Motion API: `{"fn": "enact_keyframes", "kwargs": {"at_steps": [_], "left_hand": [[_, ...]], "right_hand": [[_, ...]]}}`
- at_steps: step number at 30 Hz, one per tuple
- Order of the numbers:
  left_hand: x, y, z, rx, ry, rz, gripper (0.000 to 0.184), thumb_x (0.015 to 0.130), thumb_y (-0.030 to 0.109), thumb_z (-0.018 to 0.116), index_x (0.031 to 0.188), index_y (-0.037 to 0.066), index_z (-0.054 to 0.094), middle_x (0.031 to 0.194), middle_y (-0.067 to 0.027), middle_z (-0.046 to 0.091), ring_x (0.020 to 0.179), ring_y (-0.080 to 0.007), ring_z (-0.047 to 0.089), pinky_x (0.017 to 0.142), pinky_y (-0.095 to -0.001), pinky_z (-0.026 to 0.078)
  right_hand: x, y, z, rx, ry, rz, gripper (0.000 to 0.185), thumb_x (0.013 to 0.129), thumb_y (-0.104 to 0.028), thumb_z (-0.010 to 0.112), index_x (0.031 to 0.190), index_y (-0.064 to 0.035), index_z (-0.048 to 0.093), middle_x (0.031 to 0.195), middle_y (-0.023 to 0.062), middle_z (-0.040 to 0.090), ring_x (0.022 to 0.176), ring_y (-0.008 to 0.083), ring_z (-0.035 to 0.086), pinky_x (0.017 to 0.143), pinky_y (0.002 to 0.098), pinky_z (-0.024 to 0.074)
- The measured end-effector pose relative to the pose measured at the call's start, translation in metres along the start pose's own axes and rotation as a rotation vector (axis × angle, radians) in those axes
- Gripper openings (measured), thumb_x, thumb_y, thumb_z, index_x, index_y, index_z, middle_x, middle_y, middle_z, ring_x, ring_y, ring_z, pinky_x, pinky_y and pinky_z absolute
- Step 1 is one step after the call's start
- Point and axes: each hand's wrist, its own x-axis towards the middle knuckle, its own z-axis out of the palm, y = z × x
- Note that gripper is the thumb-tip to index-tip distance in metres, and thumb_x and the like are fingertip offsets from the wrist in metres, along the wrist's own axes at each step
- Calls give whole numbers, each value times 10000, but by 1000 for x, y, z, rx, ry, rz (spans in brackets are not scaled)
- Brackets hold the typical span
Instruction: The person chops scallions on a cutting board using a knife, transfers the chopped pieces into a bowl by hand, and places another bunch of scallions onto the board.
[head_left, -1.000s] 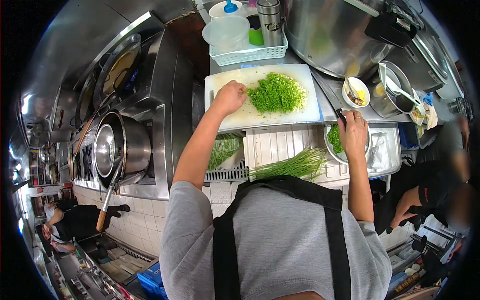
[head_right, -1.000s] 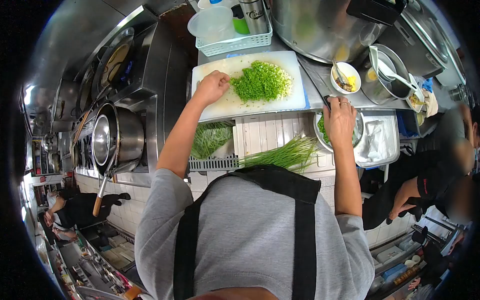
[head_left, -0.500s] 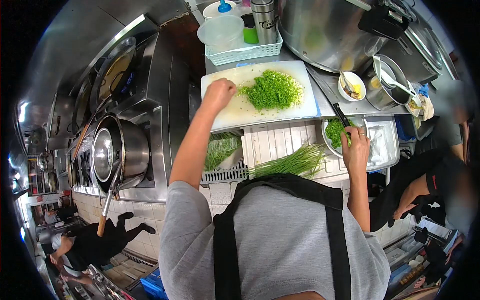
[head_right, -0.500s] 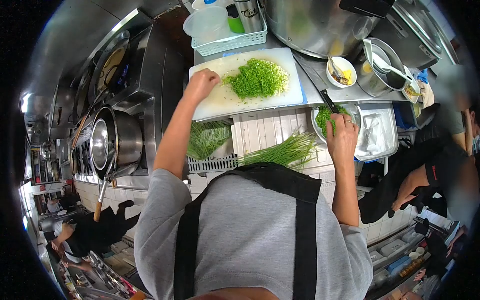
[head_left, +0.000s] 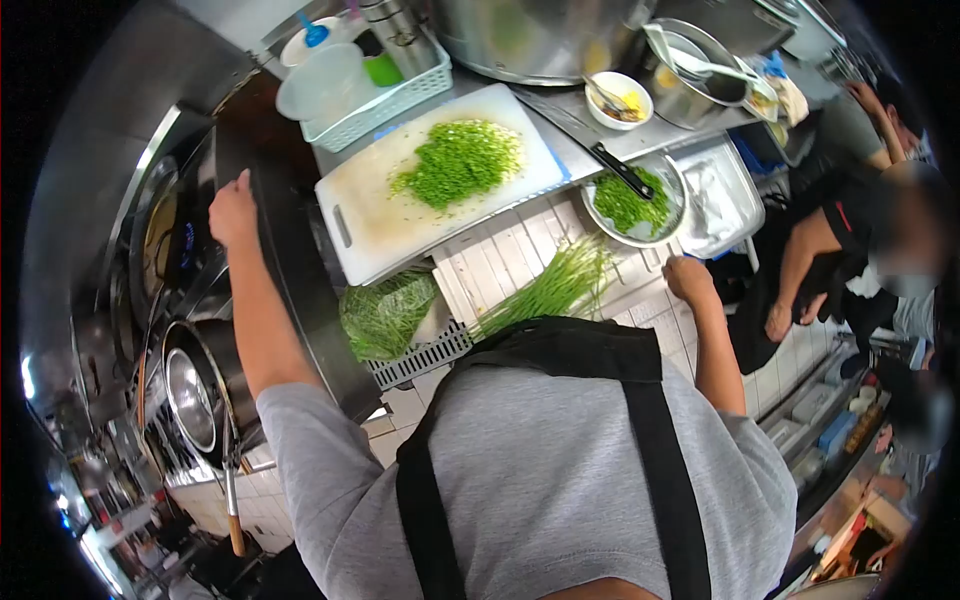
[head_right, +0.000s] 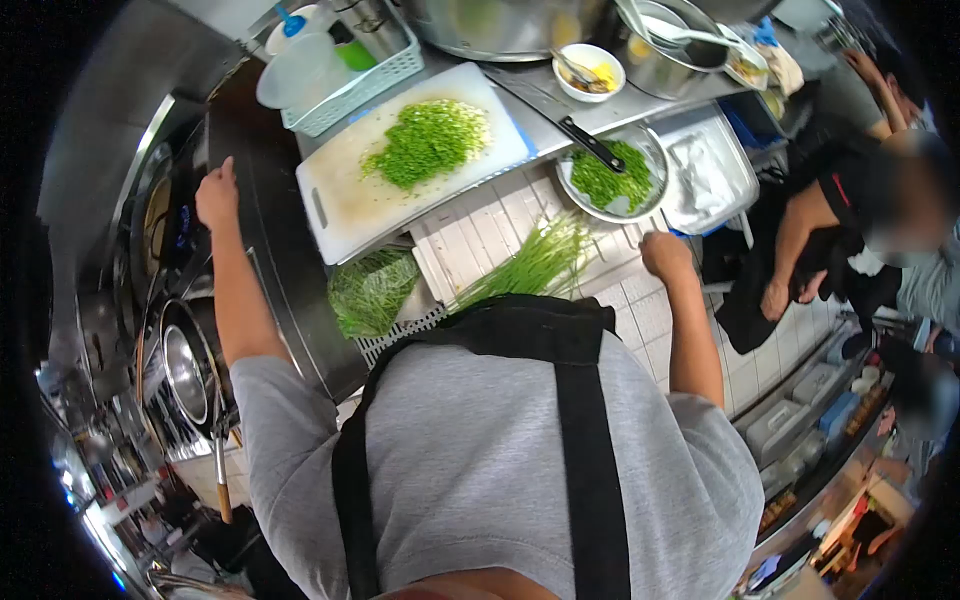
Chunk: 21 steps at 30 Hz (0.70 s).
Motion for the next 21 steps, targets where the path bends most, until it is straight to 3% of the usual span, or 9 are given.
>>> {"fn": "enact_keyframes", "kwargs": {"at_steps": [3,5,7,8,13,16,18,20,21], "left_hand": [[-2,-20,31,-7,81,78,271,919,317,507,1052,170,692,1016,-120,681,967,-343,635,856,-419,483],[-11,-22,42,-95,275,268,210,862,170,515,974,150,692,997,-101,675,958,-313,634,837,-396,490],[-43,-19,25,-269,378,388,208,821,104,508,917,133,690,986,-99,667,953,-299,630,823,-385,491],[-60,-4,6,-255,204,216,177,785,85,504,829,105,674,943,-110,656,953,-292,617,809,-377,486],[-115,18,6,-381,406,371,236,863,230,559,770,47,676,868,-125,648,794,-311,624,745,-420,478],[-184,59,-25,-545,-30,-36,408,913,348,567,673,35,674,739,-140,644,701,-294,630,679,-374,463],[-222,63,10,-776,68,139,154,858,160,613,872,29,694,931,-139,656,801,-258,632,756,-357,489],[-263,78,41,-663,-27,181,525,771,27,657,1278,65,526,1140,-152,570,966,-246,593,827,-337,487],[-282,87,59,-809,-167,132,542,776,38,666,1295,60,508,1118,-140,575,964,-228,592,819,-330,489]], "right_hand": [[18,39,23,292,108,239,332,909,-301,521,1048,-8,586,772,214,653,631,274,664,596,411,515],[23,26,7,781,68,496,438,909,-388,542,1159,-28,535,858,143,636,615,203,645,539,364,514],[45,31,25,1308,81,548,549,894,-436,564,1267,-50,449,965,99,584,620,198,628,538,336,516],[55,35,32,1391,30,543,560,895,-427,568,1288,-63,404,1003,94,548,622,206,617,538,332,512],[84,24,47,1499,85,484,350,871,-230,557,1114,7,470,822,104,590,570,206,605,512,337,551],[92,30,41,1501,106,445,264,836,-150,539,1010,47,511,748,112,595,526,203,596,479,325,565],[82,30,20,1515,57,451,178,804,-102,526,897,46,557,704,109,589,500,204,588,459,323,561],[74,27,8,1509,-4,422,162,804,-105,522,865,39,563,700,105,583,495,203,577,454,321,559],[69,24,4,1507,-34,410,156,804,-107,520,850,35,565,698,104,581,492,203,572,451,319,558]]}}
